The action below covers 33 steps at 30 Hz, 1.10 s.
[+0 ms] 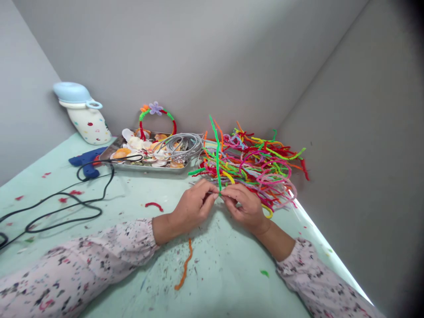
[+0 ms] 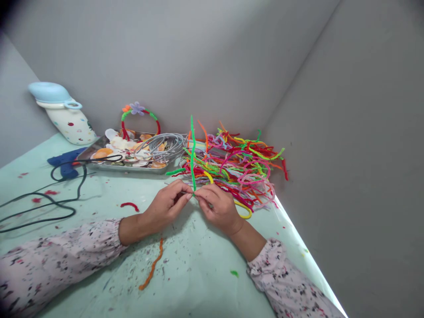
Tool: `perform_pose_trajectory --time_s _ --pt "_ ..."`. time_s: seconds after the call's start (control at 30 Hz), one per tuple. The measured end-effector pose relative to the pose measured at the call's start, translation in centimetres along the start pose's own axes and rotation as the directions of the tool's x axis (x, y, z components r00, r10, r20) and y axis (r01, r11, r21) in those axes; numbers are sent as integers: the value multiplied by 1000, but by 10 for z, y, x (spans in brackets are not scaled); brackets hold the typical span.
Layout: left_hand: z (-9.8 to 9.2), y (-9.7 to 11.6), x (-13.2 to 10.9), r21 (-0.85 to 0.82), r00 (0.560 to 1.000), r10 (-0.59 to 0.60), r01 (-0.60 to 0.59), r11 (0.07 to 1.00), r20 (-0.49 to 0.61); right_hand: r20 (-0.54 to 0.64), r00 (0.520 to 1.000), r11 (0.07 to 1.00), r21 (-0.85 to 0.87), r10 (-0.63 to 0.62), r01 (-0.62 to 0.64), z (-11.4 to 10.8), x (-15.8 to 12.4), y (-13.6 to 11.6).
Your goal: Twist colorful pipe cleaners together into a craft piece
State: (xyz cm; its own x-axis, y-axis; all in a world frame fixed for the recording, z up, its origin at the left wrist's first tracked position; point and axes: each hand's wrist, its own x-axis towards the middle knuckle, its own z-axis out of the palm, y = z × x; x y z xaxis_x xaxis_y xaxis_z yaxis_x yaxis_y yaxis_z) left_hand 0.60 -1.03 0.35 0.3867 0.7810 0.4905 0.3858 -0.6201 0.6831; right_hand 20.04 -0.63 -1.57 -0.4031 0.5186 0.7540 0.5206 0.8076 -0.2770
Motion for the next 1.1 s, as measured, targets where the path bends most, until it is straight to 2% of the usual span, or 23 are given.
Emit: perform_pose_trajectory --time_s 0.6,0.83,1.1 --pt "1 -2 -2 64 1000 -6 5 998 14 55 998 999 -16 29 -28 1 1 -4" --pt "2 -4 -2 106 999 -1 -2 994 36 141 985 995 -23 99 -96 3 1 -5" --pt "3 -5 -3 121 999 -4 0 993 33 176 972 986 47 152 -163 3 0 -5"
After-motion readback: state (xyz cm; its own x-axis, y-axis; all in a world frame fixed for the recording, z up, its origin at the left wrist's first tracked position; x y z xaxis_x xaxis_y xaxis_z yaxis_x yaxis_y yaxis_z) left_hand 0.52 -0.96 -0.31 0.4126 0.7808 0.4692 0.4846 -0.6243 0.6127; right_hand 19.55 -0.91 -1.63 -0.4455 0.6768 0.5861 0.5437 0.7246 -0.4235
